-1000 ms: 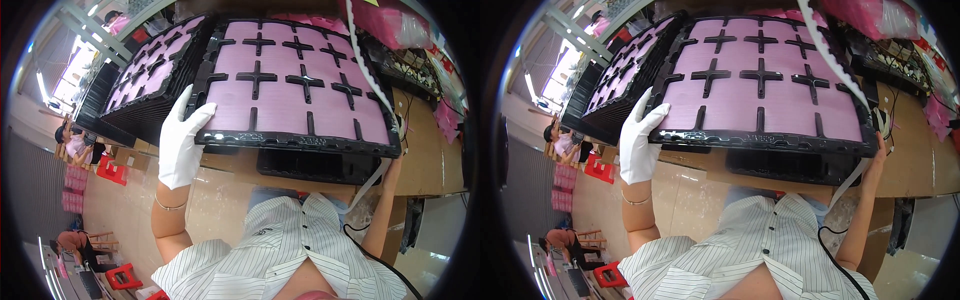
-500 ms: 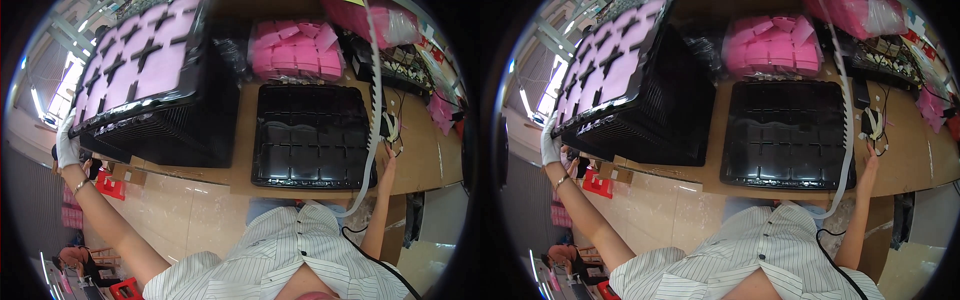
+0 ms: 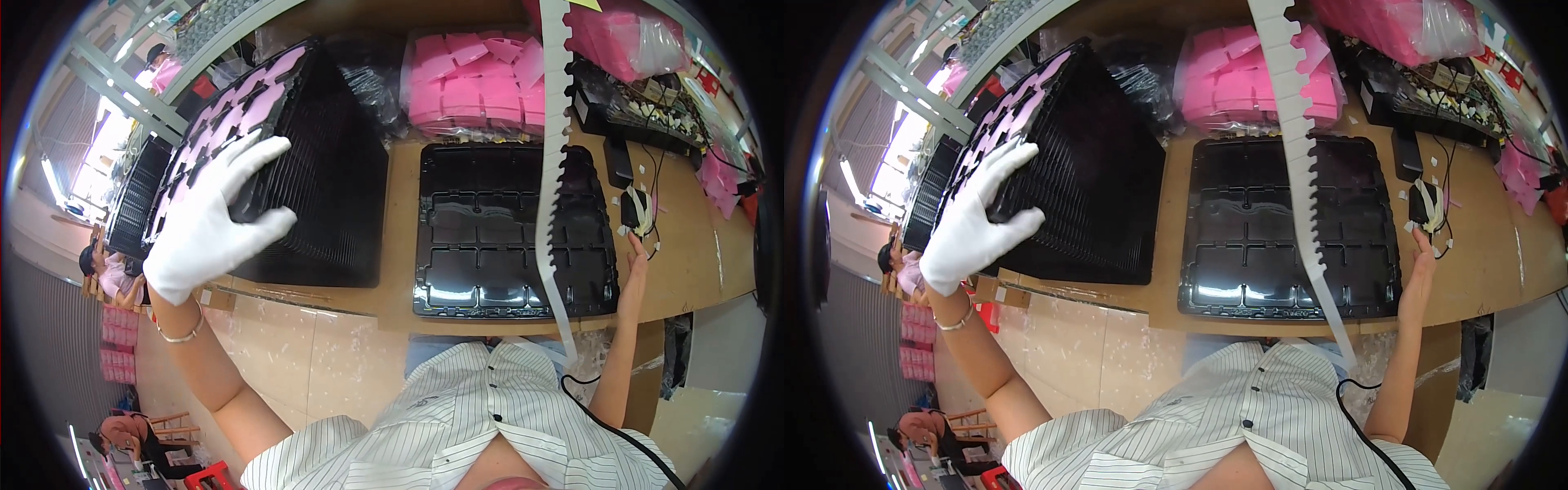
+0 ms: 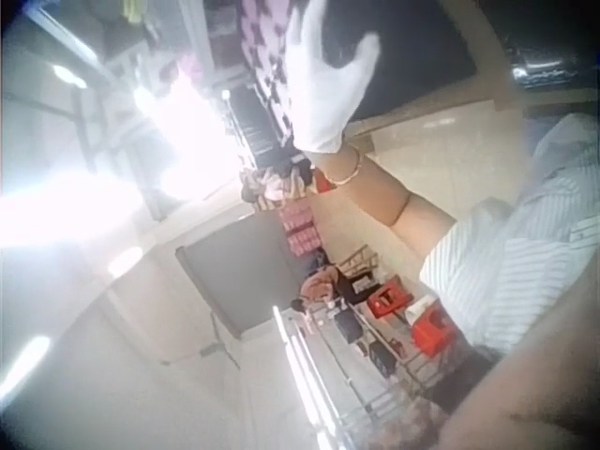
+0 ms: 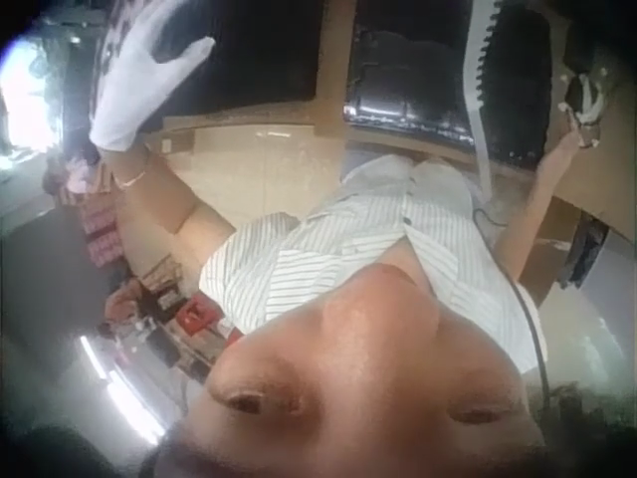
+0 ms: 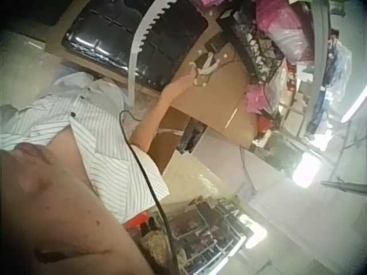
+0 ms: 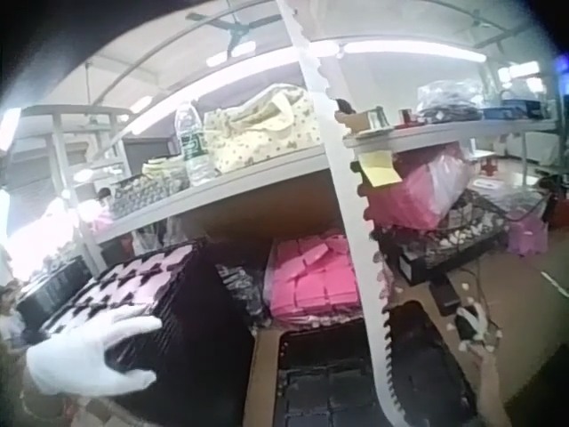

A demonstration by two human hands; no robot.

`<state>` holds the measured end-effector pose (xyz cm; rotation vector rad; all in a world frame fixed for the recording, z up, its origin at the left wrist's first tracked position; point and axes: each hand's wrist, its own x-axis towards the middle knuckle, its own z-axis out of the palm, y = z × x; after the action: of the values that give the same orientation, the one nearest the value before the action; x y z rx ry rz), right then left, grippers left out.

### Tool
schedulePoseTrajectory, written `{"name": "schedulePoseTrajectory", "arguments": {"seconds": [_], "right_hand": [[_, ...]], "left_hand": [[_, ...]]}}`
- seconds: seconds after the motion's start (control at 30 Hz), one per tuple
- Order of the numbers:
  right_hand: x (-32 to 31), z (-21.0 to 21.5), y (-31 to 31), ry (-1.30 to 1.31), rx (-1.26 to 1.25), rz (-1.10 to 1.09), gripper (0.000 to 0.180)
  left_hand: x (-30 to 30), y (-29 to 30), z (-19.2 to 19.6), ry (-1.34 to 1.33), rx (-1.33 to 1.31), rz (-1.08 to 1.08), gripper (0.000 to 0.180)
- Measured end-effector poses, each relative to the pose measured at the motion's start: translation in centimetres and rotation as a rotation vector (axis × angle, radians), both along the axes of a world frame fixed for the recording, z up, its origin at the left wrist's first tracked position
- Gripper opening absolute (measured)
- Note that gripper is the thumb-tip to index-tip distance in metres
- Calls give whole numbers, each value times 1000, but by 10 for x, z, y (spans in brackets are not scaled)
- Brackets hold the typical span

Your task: The person places pink foam inserts into the slots of a black plastic tray by hand, for product packaging.

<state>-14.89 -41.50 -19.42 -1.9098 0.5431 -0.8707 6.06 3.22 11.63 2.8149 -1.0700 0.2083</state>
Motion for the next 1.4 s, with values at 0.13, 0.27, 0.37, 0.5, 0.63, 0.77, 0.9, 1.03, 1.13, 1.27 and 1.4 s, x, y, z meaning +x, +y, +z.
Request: {"name": "schedulePoseTrajectory", "arguments": {"seconds": [0.13, 0.27, 0.37, 0.5, 0.63, 0.77, 0.9, 1.03, 1.13, 1.27, 1.4], "right_hand": [[-4, 12, 5, -19, -12, 6, 57], [-13, 18, 7, -64, -25, 9, 56], [-15, 28, 10, -65, -12, 19, 57], [-15, 36, 18, -147, -76, 54, 45], [-7, 65, 51, 51, -80, 239, 35], [10, 73, 89, 207, 95, 396, 46], [26, 61, 99, 258, 473, 435, 34], [43, 62, 106, 74, 794, 445, 19], [57, 61, 114, 127, 769, 489, 13], [85, 61, 133, 262, 631, 606, 6], [107, 60, 152, 297, 348, 608, 10]], "left_hand": [[17, 25, -3, 93, -88, 41, 59], [2, 24, -11, 52, -127, 55, 53], [2, 21, -11, 91, -180, 72, 47], [8, 12, -21, -53, -193, -3, 45], [-14, -35, -75, -948, -284, -128, 43], [-57, -129, -170, 436, -855, -56, 78], [-45, -214, -205, 1093, -967, -100, 75], [-39, -207, -189, 1195, -1066, 52, 25], [-35, -182, -194, 1153, -1064, 140, 26], [-31, -148, -203, 1120, -1220, 225, 24], [-20, -128, -209, 920, -1215, 331, 20]]}}
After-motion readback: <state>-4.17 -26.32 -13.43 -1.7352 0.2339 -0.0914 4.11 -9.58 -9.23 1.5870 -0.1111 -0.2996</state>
